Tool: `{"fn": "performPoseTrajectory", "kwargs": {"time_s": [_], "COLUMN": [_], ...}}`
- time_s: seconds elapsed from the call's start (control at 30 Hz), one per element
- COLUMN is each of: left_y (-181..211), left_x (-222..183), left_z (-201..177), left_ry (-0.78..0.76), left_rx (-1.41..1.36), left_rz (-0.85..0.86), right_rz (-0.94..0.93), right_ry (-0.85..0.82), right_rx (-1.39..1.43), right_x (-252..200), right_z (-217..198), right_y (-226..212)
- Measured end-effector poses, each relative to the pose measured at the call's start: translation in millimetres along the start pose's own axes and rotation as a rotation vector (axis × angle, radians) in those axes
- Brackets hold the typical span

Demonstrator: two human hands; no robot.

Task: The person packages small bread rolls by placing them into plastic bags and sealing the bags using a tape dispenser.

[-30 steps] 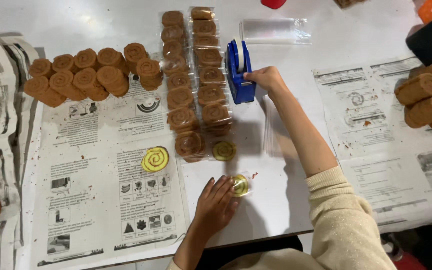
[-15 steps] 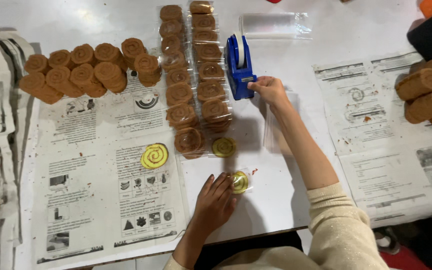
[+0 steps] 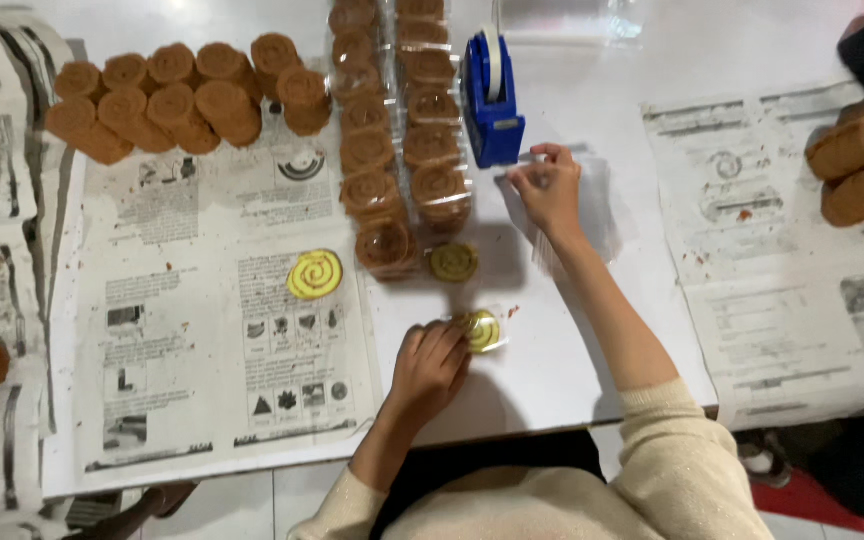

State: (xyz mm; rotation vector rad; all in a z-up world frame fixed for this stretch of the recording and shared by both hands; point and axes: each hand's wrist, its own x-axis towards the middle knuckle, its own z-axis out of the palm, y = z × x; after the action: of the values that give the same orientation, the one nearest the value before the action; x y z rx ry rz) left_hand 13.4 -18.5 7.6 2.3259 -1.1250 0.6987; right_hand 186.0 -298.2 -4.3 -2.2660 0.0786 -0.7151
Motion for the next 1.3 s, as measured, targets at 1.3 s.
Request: {"fn": "performPoseTrajectory", "kwargs": {"time_s": [1.3], "left_y": [11], "left_x": [-29], "left_z": [12], "left_ry": [0.040], "left_rx": [0.227], "left_rz": [0.177], "right_rz": [-0.002], "right_ry": [-0.084], "right_rx": [-0.154], "right_x": [-199], "right_z": [-39], "right_y": [-102]}}
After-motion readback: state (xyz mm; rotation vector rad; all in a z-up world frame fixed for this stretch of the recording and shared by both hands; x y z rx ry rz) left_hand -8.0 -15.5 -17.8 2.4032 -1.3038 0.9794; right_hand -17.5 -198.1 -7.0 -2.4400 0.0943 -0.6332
